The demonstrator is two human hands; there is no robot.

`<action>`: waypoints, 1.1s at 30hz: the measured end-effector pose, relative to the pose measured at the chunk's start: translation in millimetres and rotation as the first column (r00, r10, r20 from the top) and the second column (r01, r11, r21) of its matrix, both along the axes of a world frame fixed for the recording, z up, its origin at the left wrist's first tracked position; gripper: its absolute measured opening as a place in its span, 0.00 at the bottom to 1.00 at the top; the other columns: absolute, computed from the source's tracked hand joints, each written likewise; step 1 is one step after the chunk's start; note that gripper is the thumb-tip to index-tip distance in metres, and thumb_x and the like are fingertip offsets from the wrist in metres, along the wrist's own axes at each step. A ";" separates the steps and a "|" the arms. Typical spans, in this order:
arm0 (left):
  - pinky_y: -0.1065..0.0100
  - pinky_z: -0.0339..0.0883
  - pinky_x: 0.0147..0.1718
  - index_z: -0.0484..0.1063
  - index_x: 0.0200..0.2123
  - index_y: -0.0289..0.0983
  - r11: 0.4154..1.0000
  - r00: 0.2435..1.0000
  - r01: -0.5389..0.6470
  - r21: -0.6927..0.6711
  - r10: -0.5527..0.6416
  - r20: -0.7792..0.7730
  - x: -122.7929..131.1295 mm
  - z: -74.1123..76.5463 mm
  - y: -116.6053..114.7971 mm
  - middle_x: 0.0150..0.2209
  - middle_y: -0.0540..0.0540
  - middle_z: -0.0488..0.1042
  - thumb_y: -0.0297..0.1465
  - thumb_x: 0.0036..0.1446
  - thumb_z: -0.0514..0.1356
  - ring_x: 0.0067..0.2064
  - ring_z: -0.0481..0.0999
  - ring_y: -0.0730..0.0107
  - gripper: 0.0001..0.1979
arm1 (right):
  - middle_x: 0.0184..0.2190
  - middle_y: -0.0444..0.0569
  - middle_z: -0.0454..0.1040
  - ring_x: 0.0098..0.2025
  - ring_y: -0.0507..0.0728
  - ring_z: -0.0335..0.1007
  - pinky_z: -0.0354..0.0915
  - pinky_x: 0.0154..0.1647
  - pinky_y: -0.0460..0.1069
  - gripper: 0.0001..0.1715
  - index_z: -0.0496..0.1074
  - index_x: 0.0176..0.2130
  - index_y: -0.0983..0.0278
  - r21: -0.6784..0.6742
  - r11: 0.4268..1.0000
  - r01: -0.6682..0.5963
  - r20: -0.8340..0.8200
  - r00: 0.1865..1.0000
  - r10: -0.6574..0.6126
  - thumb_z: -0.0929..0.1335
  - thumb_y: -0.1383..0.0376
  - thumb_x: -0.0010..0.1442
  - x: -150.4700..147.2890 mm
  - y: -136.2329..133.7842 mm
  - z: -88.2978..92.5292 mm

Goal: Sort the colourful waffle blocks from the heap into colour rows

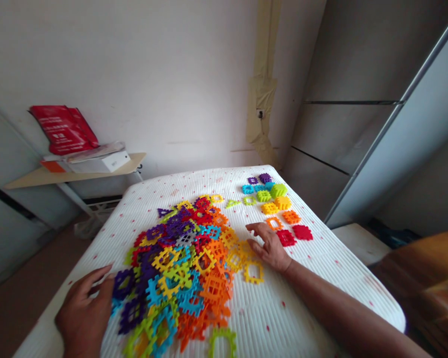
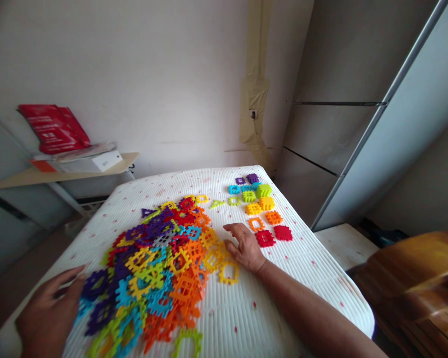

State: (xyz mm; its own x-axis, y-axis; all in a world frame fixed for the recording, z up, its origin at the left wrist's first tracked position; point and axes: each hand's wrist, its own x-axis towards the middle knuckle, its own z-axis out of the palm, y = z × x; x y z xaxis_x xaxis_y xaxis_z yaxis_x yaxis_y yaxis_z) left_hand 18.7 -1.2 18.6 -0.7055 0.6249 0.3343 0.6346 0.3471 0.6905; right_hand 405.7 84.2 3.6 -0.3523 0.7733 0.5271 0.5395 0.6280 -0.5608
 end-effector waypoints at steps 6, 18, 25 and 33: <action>0.65 0.64 0.45 0.73 0.41 0.38 1.000 1.000 0.001 0.023 -0.001 -0.018 -2.1 -3.4 -0.1 0.43 0.47 0.73 0.42 0.45 0.54 0.36 0.73 0.67 0.22 | 0.35 0.48 0.70 0.34 0.53 0.65 0.64 0.38 0.51 0.20 0.65 0.44 0.63 -0.071 0.996 0.048 -0.051 0.997 -0.052 0.61 0.75 0.50 5.3 7.5 -3.6; 0.66 0.65 0.42 0.73 0.41 0.38 1.000 1.000 0.002 0.012 -0.002 -0.014 -5.6 -7.3 1.5 0.42 0.47 0.73 0.42 0.46 0.54 0.34 0.73 0.68 0.21 | 0.46 0.53 0.69 0.47 0.61 0.62 0.58 0.47 0.55 0.33 0.65 0.52 0.63 -0.201 0.977 -0.074 0.295 0.947 0.132 0.71 0.61 0.46 -0.4 3.2 2.4; 0.65 0.65 0.44 0.73 0.40 0.39 1.000 1.000 0.007 0.011 -0.007 -0.014 -4.5 -7.8 1.4 0.42 0.48 0.73 0.42 0.46 0.54 0.35 0.73 0.67 0.21 | 0.45 0.52 0.70 0.46 0.60 0.62 0.57 0.46 0.54 0.32 0.64 0.52 0.63 -0.211 0.975 -0.066 0.324 0.937 0.134 0.70 0.58 0.48 -0.3 3.2 2.8; 0.64 0.64 0.44 0.73 0.40 0.38 1.000 1.000 0.000 0.002 0.000 0.019 3.9 1.6 -1.1 0.43 0.46 0.73 0.43 0.45 0.54 0.37 0.73 0.66 0.22 | 0.45 0.51 0.70 0.46 0.60 0.62 0.57 0.46 0.54 0.33 0.64 0.53 0.61 -0.226 0.972 -0.060 0.321 0.938 0.132 0.70 0.58 0.49 -0.2 3.5 3.1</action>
State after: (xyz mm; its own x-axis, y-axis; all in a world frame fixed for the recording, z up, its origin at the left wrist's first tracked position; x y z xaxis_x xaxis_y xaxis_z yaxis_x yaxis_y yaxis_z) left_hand 22.7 -2.3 20.2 -0.7120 0.6239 0.3220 0.6212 0.3461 0.7030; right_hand 405.4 87.7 6.7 -0.5568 0.8070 0.1967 0.6601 0.5736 -0.4849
